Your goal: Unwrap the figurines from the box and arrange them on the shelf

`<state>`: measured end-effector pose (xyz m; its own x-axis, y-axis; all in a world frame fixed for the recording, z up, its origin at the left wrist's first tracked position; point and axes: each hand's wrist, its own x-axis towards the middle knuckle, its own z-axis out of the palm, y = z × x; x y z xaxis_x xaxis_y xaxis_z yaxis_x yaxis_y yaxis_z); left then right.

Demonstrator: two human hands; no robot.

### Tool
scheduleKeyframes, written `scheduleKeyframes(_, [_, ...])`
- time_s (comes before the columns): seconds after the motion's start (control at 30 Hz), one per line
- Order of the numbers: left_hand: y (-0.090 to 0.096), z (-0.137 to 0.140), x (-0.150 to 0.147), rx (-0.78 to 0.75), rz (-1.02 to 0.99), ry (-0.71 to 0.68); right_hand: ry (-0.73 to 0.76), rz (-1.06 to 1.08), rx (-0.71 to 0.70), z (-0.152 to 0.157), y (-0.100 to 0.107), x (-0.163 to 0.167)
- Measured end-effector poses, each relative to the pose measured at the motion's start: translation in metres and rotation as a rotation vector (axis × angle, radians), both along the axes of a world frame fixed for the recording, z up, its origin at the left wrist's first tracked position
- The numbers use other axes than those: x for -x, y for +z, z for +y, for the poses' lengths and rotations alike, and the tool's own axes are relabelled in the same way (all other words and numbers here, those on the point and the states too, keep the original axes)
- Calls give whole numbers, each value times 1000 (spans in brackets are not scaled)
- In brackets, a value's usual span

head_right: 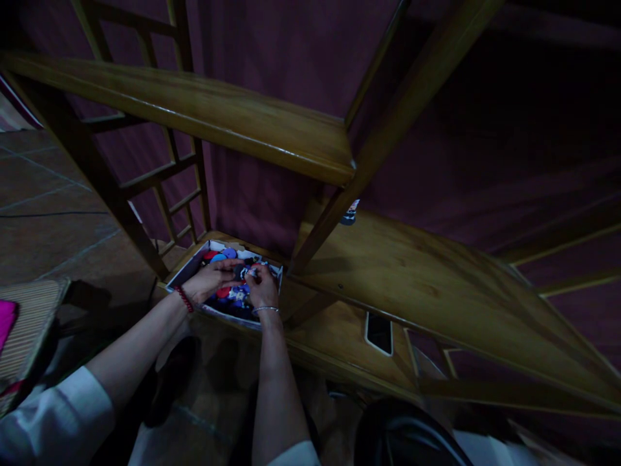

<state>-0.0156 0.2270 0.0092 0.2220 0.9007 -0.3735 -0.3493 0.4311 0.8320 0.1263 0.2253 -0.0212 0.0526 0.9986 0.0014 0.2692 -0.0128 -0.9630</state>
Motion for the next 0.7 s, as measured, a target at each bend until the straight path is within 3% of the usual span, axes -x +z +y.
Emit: scheduleKeyframes(0.7, [-1, -5, -3, -92, 97, -12, 21, -7, -59, 3, -9, -2])
